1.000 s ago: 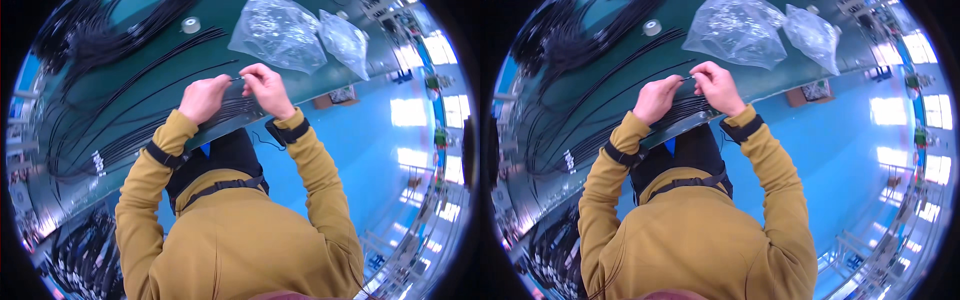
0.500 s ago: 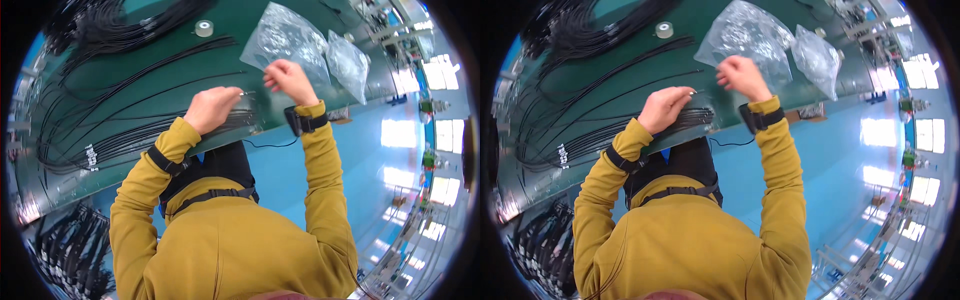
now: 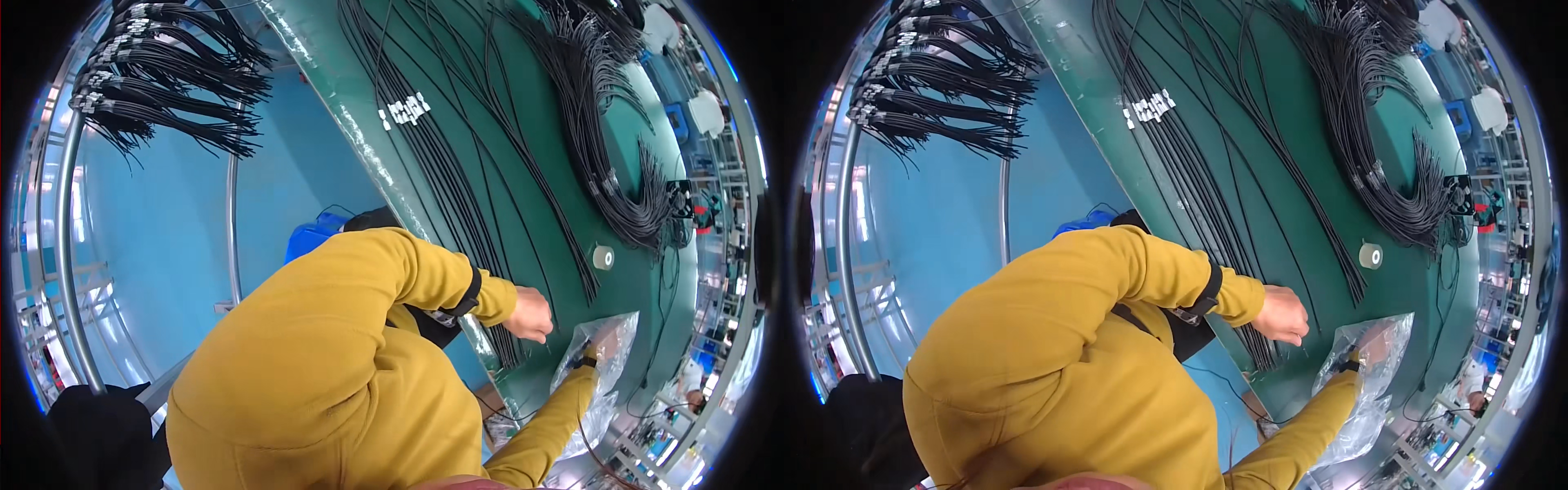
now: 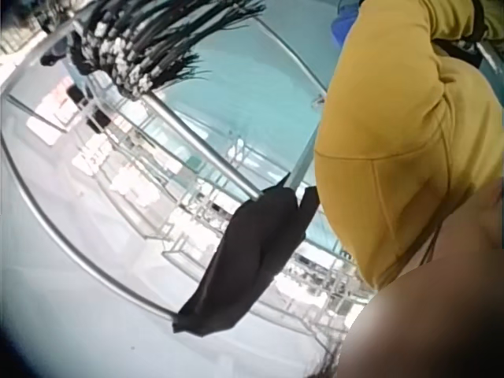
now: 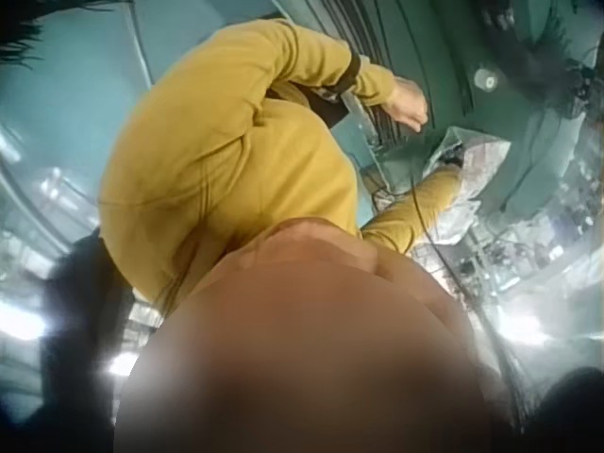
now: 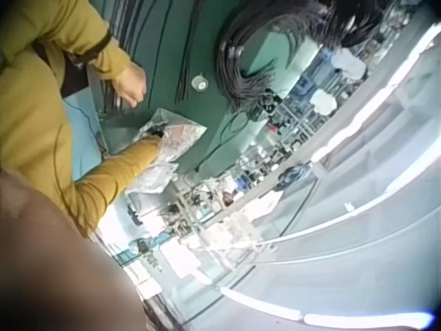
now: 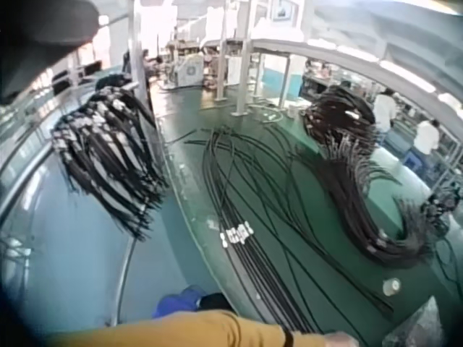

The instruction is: Manually attaching connectors and terminals to the ends of pre-cut wires at a production workbench.

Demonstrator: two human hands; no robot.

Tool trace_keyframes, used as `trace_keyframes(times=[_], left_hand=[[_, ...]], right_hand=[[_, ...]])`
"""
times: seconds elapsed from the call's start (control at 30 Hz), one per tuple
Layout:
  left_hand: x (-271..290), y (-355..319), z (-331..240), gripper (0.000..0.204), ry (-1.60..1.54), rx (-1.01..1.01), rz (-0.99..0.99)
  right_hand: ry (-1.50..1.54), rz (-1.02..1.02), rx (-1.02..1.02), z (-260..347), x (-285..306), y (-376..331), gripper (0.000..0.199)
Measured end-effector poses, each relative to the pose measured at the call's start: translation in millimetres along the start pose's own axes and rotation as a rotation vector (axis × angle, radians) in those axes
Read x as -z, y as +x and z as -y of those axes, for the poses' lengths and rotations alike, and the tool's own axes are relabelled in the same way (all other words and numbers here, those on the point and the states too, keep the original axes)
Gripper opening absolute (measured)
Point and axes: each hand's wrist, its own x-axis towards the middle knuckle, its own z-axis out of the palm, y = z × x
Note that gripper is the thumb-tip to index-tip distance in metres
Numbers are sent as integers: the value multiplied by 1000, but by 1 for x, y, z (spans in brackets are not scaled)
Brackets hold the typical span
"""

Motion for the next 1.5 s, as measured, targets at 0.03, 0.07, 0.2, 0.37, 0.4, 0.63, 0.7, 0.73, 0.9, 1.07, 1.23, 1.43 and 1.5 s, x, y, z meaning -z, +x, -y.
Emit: trace_keyframes(times=[0.03,0.07,0.2,0.37,0.4,0.63,0.7,0.73,0.9,1.07,1.23,1.43,1.5], left_hand=[[1,1,0,22,-9,-8,9],[1,0,0,21,-12,-7,22],[3,-4,-4,17,-104,32,-89],[2,-3,-1,13,-27,-1,-110],[1,-3,0,12,-62,-37,-144],[20,6,-9,6,-83,-90,-266],[31,10,-19,6,-68,-56,-211],[35,12,-26,6,-79,-56,-185],[42,11,-44,8,-74,27,-77],[37,8,-42,9,-40,-19,-83],[36,7,-40,9,99,-74,-61],[34,2,-41,11,281,-182,-41],[33,0,-43,9,337,-199,25]], right_hand=[[63,-5,-32,-4,9,-3,33],[139,-9,-63,-6,17,-7,33],[453,4,-146,-14,53,-40,32],[1013,8,-249,18,47,-80,26],[1353,5,-329,28,42,-87,23],[3207,291,-302,103,65,-161,15],[2974,424,-469,129,84,-191,21],[2932,385,-525,143,93,-202,25],[2659,290,-505,182,113,-230,27],[2506,263,-405,193,113,-236,23],[2233,208,-351,190,119,-238,20],[1521,46,-206,191,127,-240,14],[1265,-130,-63,197,128,-239,14]])
